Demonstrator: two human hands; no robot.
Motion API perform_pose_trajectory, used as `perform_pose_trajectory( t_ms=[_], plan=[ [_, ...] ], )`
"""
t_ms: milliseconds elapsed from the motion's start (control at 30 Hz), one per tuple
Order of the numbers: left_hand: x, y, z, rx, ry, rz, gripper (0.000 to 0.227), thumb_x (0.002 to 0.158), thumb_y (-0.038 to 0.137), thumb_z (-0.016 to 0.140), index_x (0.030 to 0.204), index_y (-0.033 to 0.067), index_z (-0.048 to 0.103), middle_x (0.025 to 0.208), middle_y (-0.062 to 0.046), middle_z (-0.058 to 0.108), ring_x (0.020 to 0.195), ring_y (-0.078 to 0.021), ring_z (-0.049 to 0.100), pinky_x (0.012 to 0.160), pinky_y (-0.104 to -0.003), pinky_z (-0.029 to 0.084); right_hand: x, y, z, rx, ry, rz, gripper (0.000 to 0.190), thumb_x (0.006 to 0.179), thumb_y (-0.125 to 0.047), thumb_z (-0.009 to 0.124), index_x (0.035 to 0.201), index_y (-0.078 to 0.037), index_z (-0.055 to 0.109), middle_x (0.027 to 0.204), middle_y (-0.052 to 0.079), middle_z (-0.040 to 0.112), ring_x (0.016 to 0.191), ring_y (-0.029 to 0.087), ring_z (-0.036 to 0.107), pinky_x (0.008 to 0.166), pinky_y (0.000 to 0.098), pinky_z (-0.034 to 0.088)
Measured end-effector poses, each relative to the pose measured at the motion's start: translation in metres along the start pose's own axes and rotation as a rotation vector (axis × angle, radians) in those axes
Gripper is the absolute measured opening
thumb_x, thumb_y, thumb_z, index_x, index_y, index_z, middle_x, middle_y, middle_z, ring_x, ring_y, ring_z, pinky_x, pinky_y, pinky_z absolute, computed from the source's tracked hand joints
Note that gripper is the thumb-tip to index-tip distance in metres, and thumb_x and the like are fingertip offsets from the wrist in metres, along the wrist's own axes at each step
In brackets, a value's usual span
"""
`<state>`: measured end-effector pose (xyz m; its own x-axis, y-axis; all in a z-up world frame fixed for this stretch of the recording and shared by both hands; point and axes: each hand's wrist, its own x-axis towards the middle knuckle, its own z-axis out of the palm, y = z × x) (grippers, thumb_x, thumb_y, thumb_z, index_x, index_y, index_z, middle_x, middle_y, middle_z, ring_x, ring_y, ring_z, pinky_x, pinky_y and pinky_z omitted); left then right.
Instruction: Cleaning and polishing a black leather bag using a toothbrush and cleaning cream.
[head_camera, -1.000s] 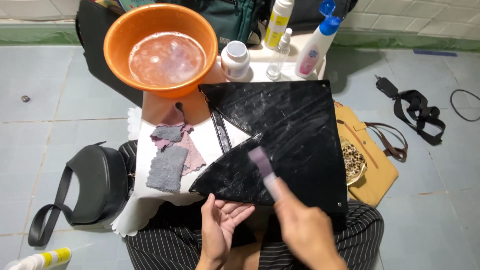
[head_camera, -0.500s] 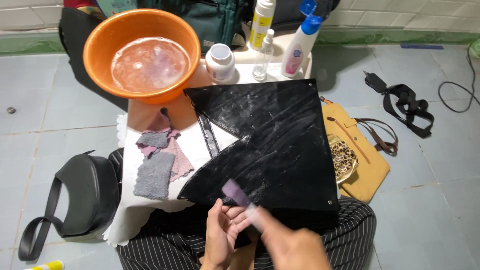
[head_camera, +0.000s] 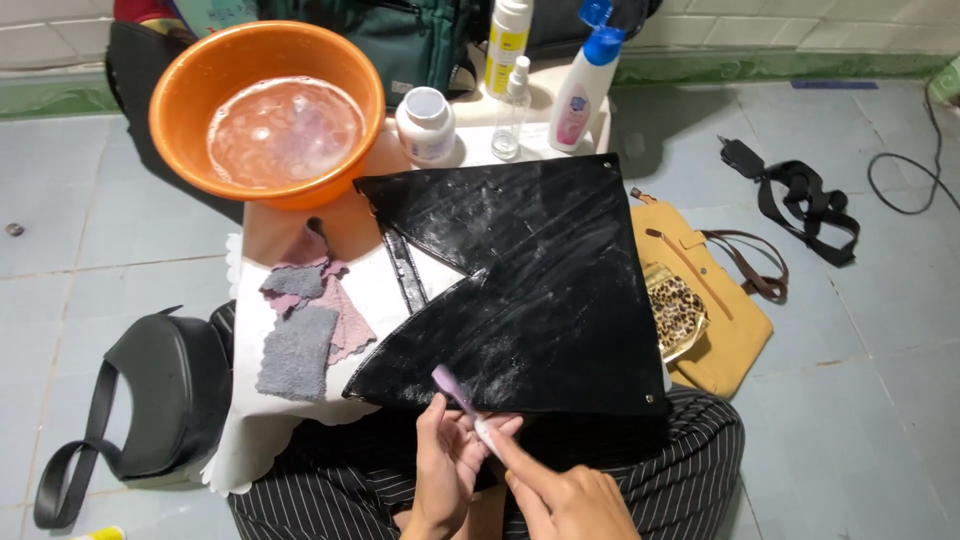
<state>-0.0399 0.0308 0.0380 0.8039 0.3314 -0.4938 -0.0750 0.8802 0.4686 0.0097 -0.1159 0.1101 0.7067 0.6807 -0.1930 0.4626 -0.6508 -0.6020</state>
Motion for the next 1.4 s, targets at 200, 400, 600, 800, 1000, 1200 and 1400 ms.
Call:
perform_pose_trajectory(
  t_ms=[200,400,600,800,1000,1200,1400],
  plan=[
    [0.003,-0.008,0.001,-0.055,-0.006,0.041,0.05,0.1,0.036,0.04,0.076,-0.0074,0.046,0.097,-0.05,0.064,0.105,-0.0611,0.07,0.102,-0.068,0.056,0.012,0.015,-0.028,-0.369,0.237,0.312,0.06,0.094,-0.031,0.048,0.153,-0.028,0.041,0.072,0.014,0.077,0.045,0.034,0.073,0.047,0.0515,0.055],
    [-0.004,0.001,0.027,0.034,0.007,-0.076,0.072,0.096,0.038,0.033,0.106,-0.0289,0.056,0.115,-0.05,0.065,0.113,-0.0577,0.069,0.107,-0.062,0.054,0.012,0.01,-0.044,-0.322,0.149,0.368,0.057,0.095,-0.036,0.049,0.151,-0.045,0.041,0.067,0.009,0.077,0.047,0.031,0.072,0.051,0.0503,0.055],
    [-0.004,0.001,0.043,0.007,0.09,-0.091,0.067,0.099,0.036,0.03,0.119,-0.0225,0.057,0.112,-0.047,0.068,0.099,-0.0522,0.069,0.097,-0.057,0.057,-0.023,0.029,0.01,-0.103,0.101,-0.099,0.064,0.083,-0.013,0.067,0.145,-0.022,0.056,0.048,0.003,0.069,0.027,0.012,0.056,0.027,0.0317,0.048],
    [-0.002,-0.012,0.029,0.016,-0.016,-0.093,0.069,0.097,0.035,0.034,0.099,-0.0289,0.058,0.117,-0.056,0.066,0.114,-0.0603,0.069,0.107,-0.062,0.053,-0.011,0.03,-0.025,-0.393,0.183,0.479,0.059,0.096,-0.042,0.043,0.154,-0.049,0.033,0.064,0.014,0.074,0.051,0.037,0.072,0.055,0.0551,0.056],
    [-0.002,-0.019,0.029,0.052,0.049,-0.127,0.06,0.098,0.036,0.036,0.094,-0.0218,0.051,0.112,-0.058,0.065,0.11,-0.0608,0.071,0.103,-0.059,0.056,-0.015,0.061,-0.023,-0.186,0.307,0.286,0.057,0.09,-0.03,0.06,0.146,-0.03,0.053,0.085,0.013,0.08,0.055,0.034,0.077,0.049,0.049,0.057],
    [-0.002,-0.018,0.041,0.147,0.121,-0.191,0.069,0.097,0.039,0.036,0.114,-0.0203,0.067,0.106,-0.041,0.074,0.101,-0.0439,0.073,0.096,-0.048,0.056,-0.02,0.03,-0.011,0.006,0.081,0.019,0.058,0.08,-0.016,0.069,0.137,-0.031,0.068,0.048,0.012,0.07,0.032,0.021,0.066,0.041,0.0371,0.058],
    [0.008,-0.035,0.01,-0.066,0.004,-0.141,0.053,0.099,0.033,0.039,0.096,-0.0182,0.049,0.117,-0.058,0.061,0.119,-0.0648,0.064,0.106,-0.062,0.05,0.021,0.034,-0.07,-0.484,0.389,0.147,0.05,0.094,-0.026,0.046,0.144,-0.019,0.051,0.044,0.01,0.063,0.028,0.03,0.057,0.03,0.0483,0.046]
  ],
)
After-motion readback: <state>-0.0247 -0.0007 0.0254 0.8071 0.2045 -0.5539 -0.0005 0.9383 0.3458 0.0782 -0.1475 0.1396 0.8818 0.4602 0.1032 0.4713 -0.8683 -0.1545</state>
